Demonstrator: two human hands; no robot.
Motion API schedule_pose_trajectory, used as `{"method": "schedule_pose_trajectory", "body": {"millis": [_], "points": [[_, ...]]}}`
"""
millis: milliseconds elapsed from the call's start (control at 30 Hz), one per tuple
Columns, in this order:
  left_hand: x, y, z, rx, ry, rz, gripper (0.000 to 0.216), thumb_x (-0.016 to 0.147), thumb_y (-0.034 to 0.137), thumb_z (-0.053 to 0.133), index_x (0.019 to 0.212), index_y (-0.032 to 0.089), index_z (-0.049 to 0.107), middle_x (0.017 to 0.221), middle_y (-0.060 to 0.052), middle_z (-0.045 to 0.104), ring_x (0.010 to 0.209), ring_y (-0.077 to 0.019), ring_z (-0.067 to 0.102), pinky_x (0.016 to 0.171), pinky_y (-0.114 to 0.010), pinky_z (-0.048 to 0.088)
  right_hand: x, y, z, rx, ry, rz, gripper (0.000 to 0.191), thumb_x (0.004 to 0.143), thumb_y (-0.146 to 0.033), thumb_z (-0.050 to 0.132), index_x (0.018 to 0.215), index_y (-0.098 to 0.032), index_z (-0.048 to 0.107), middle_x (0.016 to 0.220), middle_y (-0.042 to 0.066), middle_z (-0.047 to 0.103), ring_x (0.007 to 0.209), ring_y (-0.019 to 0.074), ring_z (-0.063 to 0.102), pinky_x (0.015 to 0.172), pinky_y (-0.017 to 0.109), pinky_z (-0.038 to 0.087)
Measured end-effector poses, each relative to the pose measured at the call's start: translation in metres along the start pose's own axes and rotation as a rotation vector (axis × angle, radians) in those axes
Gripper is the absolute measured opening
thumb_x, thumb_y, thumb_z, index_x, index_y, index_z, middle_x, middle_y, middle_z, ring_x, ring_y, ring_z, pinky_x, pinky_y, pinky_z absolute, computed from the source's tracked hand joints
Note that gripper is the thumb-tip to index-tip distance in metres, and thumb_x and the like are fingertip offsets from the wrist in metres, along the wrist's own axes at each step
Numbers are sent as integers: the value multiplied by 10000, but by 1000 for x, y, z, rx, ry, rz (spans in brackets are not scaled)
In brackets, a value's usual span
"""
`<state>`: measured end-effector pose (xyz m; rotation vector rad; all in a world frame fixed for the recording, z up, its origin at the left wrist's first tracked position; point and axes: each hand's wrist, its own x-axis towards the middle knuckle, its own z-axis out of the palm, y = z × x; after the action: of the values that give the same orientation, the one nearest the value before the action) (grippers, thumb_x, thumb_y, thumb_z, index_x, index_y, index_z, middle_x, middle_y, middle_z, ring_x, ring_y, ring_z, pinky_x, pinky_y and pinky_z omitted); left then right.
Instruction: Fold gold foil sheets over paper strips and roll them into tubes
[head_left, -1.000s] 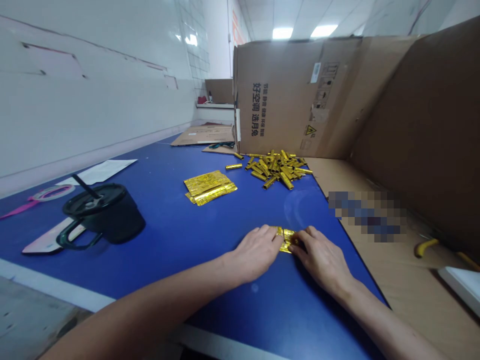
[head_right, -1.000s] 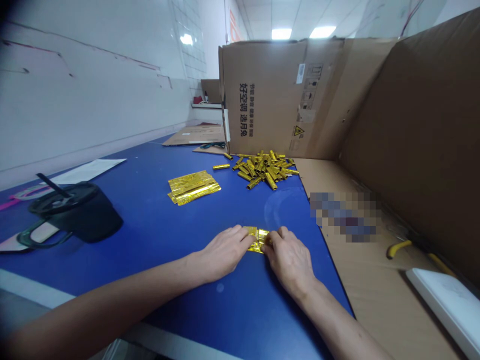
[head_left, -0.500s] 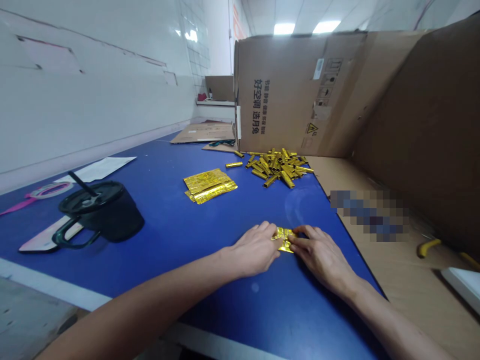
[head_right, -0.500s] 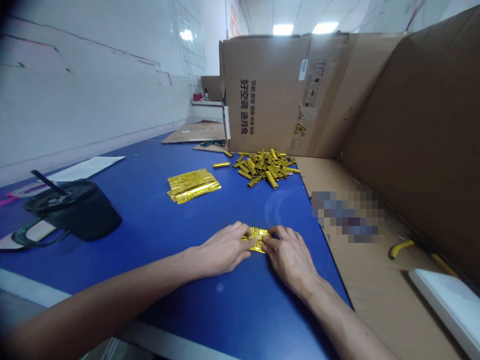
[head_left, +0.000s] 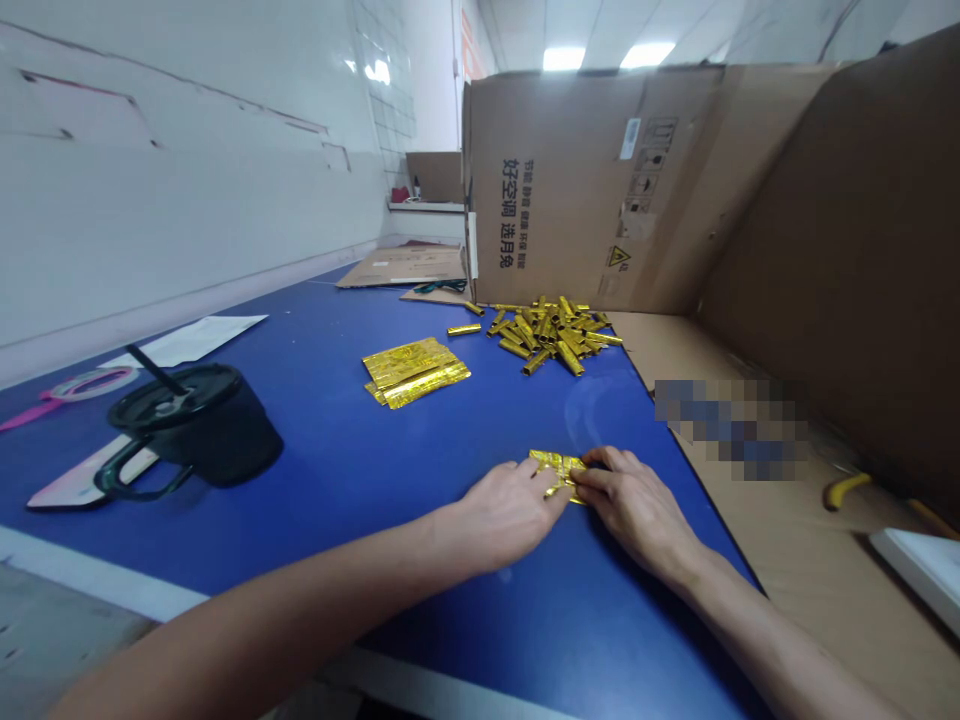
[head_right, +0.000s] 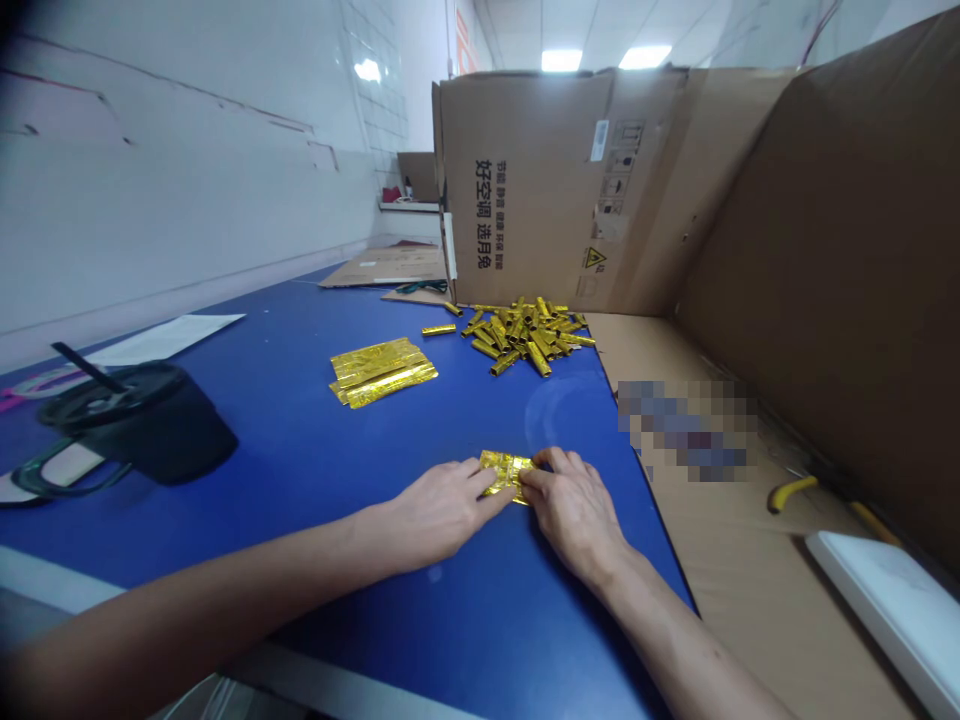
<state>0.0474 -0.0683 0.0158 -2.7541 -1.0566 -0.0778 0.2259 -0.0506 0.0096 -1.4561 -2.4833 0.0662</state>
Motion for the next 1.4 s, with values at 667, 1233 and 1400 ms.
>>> {"method": "schedule_pose_trajectory", "body": {"millis": [667, 1233, 1400], "points": [[-32, -6, 6, -218, -50, -49, 604, 801, 534, 381, 1257, 142, 321, 1309, -116, 366, 1237, -232, 252, 992, -416, 168, -2, -3, -3, -38, 2, 1, 219, 828, -224, 435, 857, -274, 647, 984, 36, 569, 863, 179, 495, 748, 306, 376], [16, -3, 1, 78, -34, 43, 162, 778, 84, 418, 888, 97, 537, 850, -113, 579, 798, -215, 552, 611, -290, 432, -2, 1, -3, -7, -34, -79, 287, 795, -402, 475, 985, -238, 616, 1138, 89, 509, 1026, 238, 447, 849, 387, 345], [22, -12, -3, -35, 6, -98, 157, 761, 130, 423, 880, 126, 526, 847, -77, 550, 792, -203, 506, 631, -289, 442, -1, 2, -2, 12, -20, -91, 236, 824, -278, 444, 980, -238, 617, 1073, 79, 538, 972, 211, 472, 822, 352, 365]]}}
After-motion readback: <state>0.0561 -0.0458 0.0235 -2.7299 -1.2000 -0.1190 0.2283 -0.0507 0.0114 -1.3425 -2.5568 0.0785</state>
